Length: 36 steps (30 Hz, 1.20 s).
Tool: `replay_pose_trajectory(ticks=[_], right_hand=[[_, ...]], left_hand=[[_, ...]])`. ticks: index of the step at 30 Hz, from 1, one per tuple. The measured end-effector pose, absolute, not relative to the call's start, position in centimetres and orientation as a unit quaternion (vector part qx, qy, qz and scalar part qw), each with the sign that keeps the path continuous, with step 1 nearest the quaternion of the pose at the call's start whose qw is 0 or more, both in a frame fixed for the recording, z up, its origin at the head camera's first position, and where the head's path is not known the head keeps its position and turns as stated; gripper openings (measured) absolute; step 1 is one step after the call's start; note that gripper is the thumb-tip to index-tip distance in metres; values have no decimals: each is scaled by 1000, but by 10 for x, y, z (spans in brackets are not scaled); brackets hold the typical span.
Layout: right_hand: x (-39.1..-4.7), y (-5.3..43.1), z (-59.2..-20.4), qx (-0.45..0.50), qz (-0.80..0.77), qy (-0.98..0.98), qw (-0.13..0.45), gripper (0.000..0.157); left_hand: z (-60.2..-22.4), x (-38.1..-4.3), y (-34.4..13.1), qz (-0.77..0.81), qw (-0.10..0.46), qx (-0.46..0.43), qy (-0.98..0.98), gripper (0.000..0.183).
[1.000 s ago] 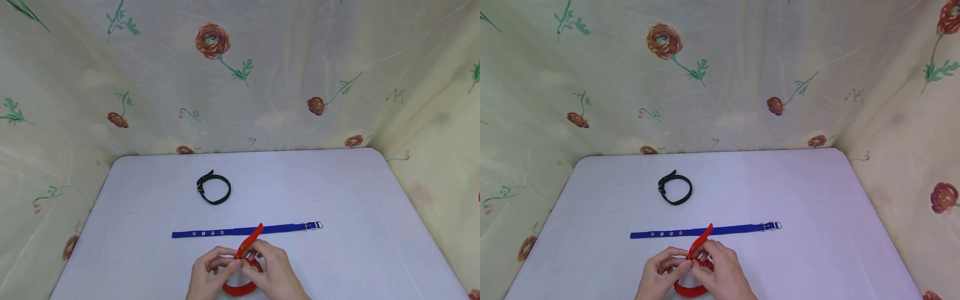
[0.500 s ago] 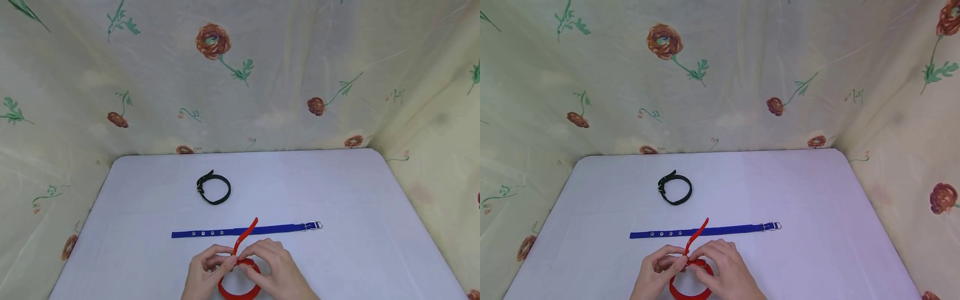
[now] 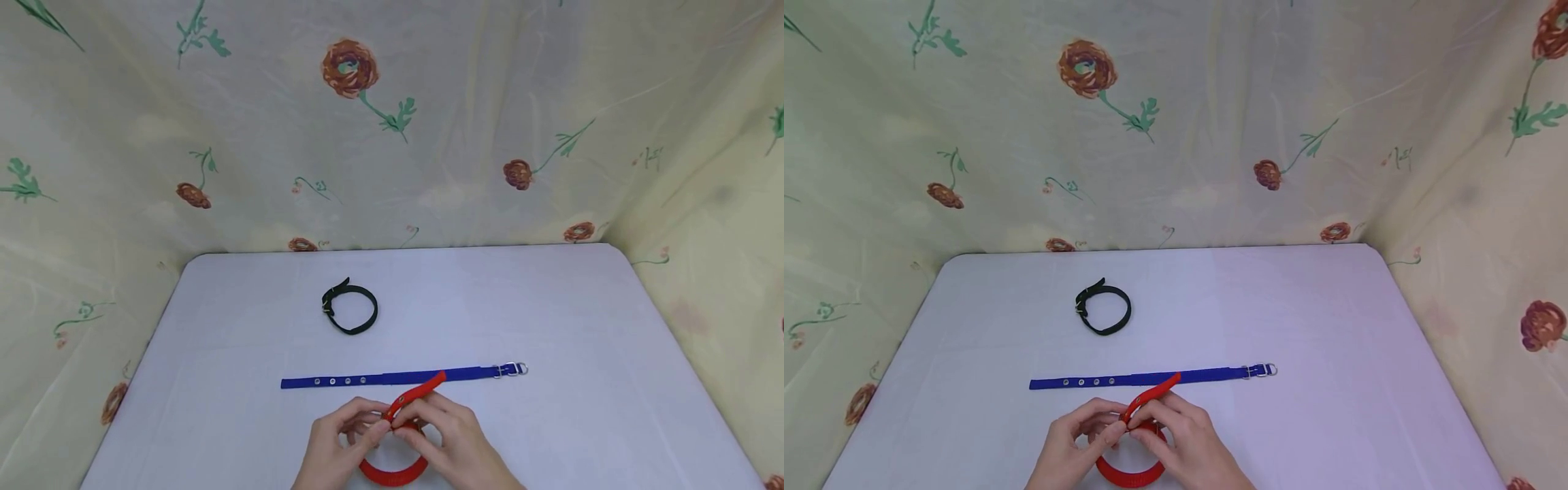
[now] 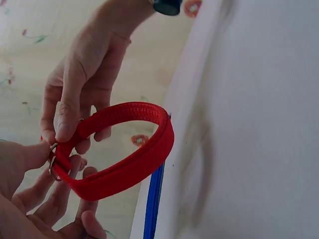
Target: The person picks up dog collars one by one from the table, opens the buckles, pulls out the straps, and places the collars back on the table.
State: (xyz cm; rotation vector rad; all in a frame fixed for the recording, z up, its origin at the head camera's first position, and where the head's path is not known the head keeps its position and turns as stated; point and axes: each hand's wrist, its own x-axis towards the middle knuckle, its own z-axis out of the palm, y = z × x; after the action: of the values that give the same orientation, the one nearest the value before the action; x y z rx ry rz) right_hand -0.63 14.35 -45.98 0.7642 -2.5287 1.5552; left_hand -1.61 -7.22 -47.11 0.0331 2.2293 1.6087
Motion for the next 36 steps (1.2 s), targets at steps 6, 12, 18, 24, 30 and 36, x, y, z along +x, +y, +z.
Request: replay_pose_trajectory(ticks=[6, 12, 18, 24, 30, 36], right_hand=[[-7, 148, -461, 221, 496, -838, 47, 22], [-7, 150, -457, 162, 488, -857, 33, 31], [-8, 151, -454, 144, 483, -862, 46, 32], [-7, 149, -455, 134, 488, -856, 108, 33], [-7, 149, -456, 105, 499, -846, 157, 38], [-8, 152, -454, 115, 519, -834, 148, 34]], left_hand=[[-474, -15, -76, 559, 187, 69, 805, 37], [-478, -17, -79, 561, 198, 75, 800, 39], [-480, -19, -81, 569, 198, 67, 795, 34], [-478, -19, -78, 571, 195, 49, 796, 30], [-472, -18, -79, 581, 200, 41, 788, 30], [-473, -20, -80, 602, 244, 55, 758, 35]])
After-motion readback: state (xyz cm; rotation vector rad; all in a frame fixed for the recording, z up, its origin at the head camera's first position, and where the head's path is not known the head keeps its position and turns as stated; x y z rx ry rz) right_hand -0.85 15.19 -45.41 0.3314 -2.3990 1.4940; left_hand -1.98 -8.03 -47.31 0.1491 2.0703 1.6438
